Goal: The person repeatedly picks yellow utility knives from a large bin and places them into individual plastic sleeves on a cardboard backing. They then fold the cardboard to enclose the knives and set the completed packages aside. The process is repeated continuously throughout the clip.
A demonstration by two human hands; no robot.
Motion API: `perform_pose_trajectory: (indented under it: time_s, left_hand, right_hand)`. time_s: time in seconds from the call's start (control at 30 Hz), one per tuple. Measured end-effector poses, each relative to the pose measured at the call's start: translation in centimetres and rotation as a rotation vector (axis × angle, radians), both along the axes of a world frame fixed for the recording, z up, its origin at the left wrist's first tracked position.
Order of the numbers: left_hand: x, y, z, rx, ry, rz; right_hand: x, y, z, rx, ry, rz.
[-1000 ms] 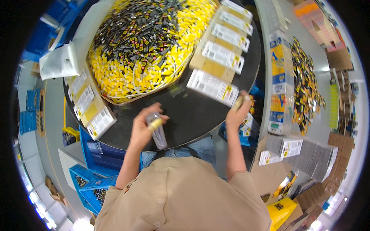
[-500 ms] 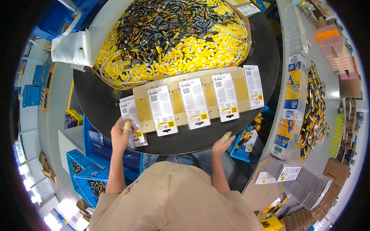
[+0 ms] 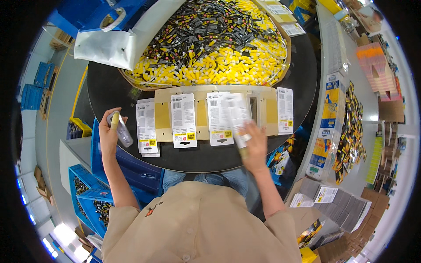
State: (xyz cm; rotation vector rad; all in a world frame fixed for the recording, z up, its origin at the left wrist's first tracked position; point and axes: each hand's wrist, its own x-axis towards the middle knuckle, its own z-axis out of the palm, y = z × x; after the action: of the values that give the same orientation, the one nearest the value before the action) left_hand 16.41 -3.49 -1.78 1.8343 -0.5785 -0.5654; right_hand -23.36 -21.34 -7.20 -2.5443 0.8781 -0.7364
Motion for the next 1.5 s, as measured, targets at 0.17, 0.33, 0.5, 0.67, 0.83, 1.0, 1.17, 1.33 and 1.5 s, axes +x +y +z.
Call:
perform_pose_trajectory:
  time_s: [0.17, 0.33, 0.5, 0.67, 0.83, 1.0, 1.17, 1.33, 1.5]
  left_hand:
    - [-4.7, -3.5, 2.7, -0.065, -0.077, -0.079]
    - [-12.3, -9.5, 6.2, -0.161, -0.069, -0.399]
    - [-19.2, -14.9, 6.2, -0.283, 0.053, -0.792]
    - [-22.5, -20.8, 0.9, 0.023, -0.055, -0.897]
    - [-25.0, -23.5, -3.9, 0.065, -0.105, -0.849]
    - [-25.8, -24.6, -4.3, 0.198, -0.283, -0.788]
    - [-25.5, -24.7, -3.2, 0.358, -0.332, -0.716]
    - [-22.7, -22.2, -3.3, 0.163, -0.211, -0.667]
    - [-19.0, -19.3, -3.4, 0.155, -0.195, -0.635]
  right_hand:
    - [5.1, 2.4, -2.0, -0.095, 0.033, 0.151]
    - [11.4, 3.5, -3.8, -0.020, -0.155, 0.483]
    - [7.7, -8.3, -4.8, 0.213, -0.229, -0.132]
    - [-5.3, -23.4, -1.1, 0.126, -1.123, -0.858]
    - [-4.2, -30.6, -0.6, -0.102, -0.948, -1.003]
    - [9.3, -33.2, -4.8, -0.014, -0.261, -0.287]
    - [14.3, -33.0, -3.7, -0.186, -0.001, -0.135]
    - [9.0, -26.3, 1.1, 0.214, -0.285, -0.069]
    - [3.8, -16.9, 1.6, 0.535, -0.192, -0.086]
